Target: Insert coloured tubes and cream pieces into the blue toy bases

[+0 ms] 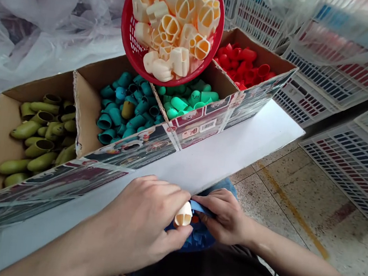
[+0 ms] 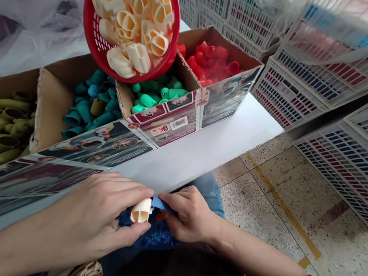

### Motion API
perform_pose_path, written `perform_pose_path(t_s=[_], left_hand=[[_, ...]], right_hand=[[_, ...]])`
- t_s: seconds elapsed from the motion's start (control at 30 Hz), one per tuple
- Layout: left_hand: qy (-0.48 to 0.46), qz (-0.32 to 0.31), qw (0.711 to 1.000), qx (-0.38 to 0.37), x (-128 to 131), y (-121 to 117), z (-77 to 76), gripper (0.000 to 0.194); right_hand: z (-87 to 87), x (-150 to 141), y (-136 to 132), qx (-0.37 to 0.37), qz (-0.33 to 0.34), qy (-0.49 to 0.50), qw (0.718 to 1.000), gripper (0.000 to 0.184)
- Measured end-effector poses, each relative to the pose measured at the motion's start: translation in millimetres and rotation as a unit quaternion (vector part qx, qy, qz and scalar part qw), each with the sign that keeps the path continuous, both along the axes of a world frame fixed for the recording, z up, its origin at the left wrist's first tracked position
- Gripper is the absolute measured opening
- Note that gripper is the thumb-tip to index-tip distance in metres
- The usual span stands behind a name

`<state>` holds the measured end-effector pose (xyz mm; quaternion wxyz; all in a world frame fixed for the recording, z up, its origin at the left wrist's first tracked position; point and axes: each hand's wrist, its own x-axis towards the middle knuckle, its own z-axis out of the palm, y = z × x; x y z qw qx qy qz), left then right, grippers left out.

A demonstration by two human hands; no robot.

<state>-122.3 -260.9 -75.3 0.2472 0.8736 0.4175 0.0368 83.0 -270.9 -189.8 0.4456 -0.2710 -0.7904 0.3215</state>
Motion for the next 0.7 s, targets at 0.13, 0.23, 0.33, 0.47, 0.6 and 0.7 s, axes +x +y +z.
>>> perform_pose_path(t_s=[0.13, 0.23, 0.33, 0.47, 0.6, 0.7], left_hand=[[0.010, 0.011, 1.000, 0.005, -2.2, -4.4, -5.7, 0.016], [-0.027, 0.045, 0.999, -0.005, -4.1, -6.7, -8.0, 0.010], [-0.055, 0.084, 0.993, -0.065, -6.8, -6.6, -7.6, 0.004], [-0.066, 0.104, 0.978, -0.166, -11.5, -1.8, -4.9, 0.003], [-0.080, 0.116, 0.962, -0.236, -18.7, 4.4, -5.1, 0.007], [-0.123, 0.184, 0.941, -0.256, -32.5, -0.6, -9.8, 0.038]], right_hand=[[-0.2, -3.6, 0.7, -0.002, 0.021, -0.003, 1.000, 0.022], [2.3, -4.8, 1.5, -0.024, 0.035, 0.021, 0.999, 0.020], [6.9, -6.8, 1.3, -0.049, 0.040, 0.030, 0.998, 0.017], [12.1, -10.8, -0.4, -0.061, 0.034, 0.001, 0.998, 0.012], [13.4, -14.6, -1.7, -0.062, 0.045, -0.003, 0.997, 0.013], [17.1, -13.6, 0.3, -0.051, 0.004, 0.009, 0.999, 0.011]])
